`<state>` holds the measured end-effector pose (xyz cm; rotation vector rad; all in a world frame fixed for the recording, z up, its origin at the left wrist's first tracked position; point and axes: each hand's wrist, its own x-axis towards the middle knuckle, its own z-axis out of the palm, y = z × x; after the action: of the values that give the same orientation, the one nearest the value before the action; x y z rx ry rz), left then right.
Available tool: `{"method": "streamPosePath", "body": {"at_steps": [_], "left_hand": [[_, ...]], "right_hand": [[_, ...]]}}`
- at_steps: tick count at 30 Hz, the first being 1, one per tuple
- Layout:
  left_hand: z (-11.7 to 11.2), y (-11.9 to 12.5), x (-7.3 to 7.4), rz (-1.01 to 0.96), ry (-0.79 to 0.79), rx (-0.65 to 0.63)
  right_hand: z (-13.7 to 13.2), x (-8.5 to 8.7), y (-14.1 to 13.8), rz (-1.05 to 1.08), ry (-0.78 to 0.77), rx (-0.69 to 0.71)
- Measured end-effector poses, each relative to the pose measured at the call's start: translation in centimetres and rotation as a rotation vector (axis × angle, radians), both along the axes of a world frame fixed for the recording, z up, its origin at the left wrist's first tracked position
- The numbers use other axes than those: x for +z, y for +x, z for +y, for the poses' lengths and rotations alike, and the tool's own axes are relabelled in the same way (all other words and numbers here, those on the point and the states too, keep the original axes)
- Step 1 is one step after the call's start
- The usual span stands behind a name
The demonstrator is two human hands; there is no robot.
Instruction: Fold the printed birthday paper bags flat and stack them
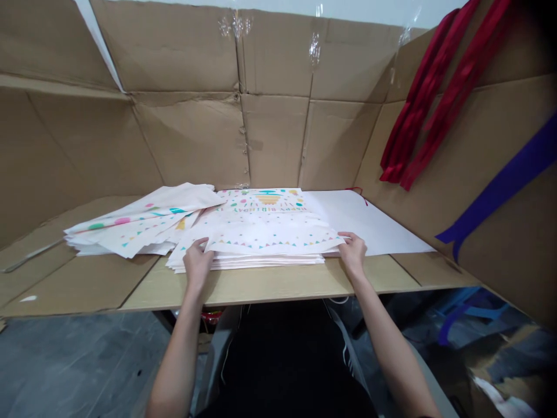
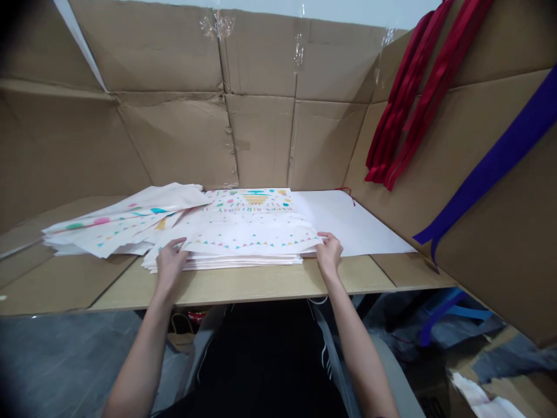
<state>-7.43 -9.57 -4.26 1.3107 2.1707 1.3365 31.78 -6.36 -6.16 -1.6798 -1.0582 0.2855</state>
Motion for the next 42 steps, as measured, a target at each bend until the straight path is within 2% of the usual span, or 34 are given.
{"method": "streamPosePath", "body": {"at_steps": [5,9,12,18,26,34,37,40,42], "left_hand": [[0.0,0.0,-0.1,0.046,0.036,0.022],[-0.3,0.2,0.1,-0.034,0.064,0.022],[-0.5,0.4,0.2,-0.065,0.067,0.011],[-0.1,-0.1,-0.4,0.016,0.077,-0.006],[0.0,0.2,-0.3,0.062,0.062,-0.012],[-0.4,0.4,0.1,0.008,0.084,-0.024],[-0.6,0.6,-0.2,-0.072,0.144,-0.064],[-0.8,0.3,-0.5,-0.337,0.211,-0.187],[-1.0,-0.5,-0.1,-0.496,0.204,-0.278]], "right_hand": [[-0.4,0.5,-0.4,-0.067,-0.023,-0.014],[-0.5,0.6,-0.5,-0.133,-0.016,-0.022],[-0.4,0.4,-0.4,-0.08,-0.014,0.025],[0.1,-0.3,0.0,0.076,-0.017,0.101],[0.2,-1.1,0.4,0.041,0.038,0.135],[-0.8,-0.7,-0.1,0.0,0.03,0.18],[-1.4,-0.4,-0.5,0.184,0.031,0.333],[-1.9,-0.1,-0.7,0.468,0.0,0.46],[-2.0,0.0,-0.7,0.597,0.026,0.464]]}}
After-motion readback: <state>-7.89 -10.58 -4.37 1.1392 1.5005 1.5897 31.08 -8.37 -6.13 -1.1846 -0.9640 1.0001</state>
